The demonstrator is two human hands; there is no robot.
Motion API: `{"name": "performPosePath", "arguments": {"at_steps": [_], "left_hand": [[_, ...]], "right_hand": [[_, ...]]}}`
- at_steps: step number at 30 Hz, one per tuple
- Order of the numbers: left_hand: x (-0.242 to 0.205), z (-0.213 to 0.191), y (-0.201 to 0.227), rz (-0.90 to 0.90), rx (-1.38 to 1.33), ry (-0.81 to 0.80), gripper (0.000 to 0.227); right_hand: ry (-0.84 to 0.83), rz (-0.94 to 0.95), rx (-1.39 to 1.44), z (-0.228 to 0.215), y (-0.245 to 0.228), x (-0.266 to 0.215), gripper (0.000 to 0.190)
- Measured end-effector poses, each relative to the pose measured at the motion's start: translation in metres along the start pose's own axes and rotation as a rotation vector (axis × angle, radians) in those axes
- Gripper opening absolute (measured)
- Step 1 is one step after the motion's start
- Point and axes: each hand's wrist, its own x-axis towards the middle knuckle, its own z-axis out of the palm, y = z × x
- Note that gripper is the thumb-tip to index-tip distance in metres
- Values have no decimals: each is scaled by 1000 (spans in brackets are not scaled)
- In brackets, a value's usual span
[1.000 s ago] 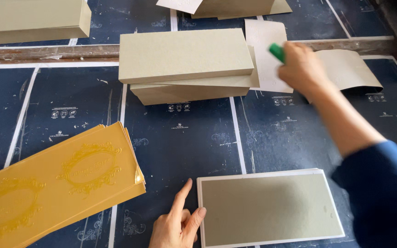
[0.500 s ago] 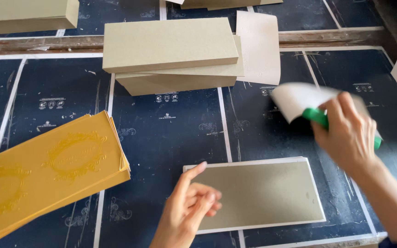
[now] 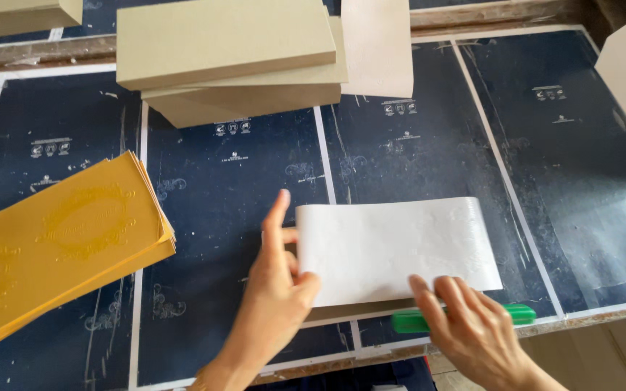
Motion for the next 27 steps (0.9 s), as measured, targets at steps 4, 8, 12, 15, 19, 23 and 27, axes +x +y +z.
{"name": "performPosePath", "arguments": {"at_steps": [4,8,12,15,19,23,27], "left_hand": [[-18,-25,-3,-178,311,1,100],[-24,-22,-7,-168,498,-28,100],[-21,-21,-27,-31,647,12,103],[-20,-22,-33,24,660,33,102],[-22,-26,-24,1,632,-8,101],[-22,-29,-21,-96,715,-68,93],[-22,-27,-43,83,683,9,45]], "right_hand": [[-10,74,-52,-6,13,-18,50],[-131,113,41,-2,21,-39,40],[-377,257,269,-8,29,-35,46],[-553,335,477,-24,47,-14,44],[-363,394,605,-38,88,29,14],[-302,271,404,-51,101,152,13],[-93,63,338,-36,101,266,45]]}}
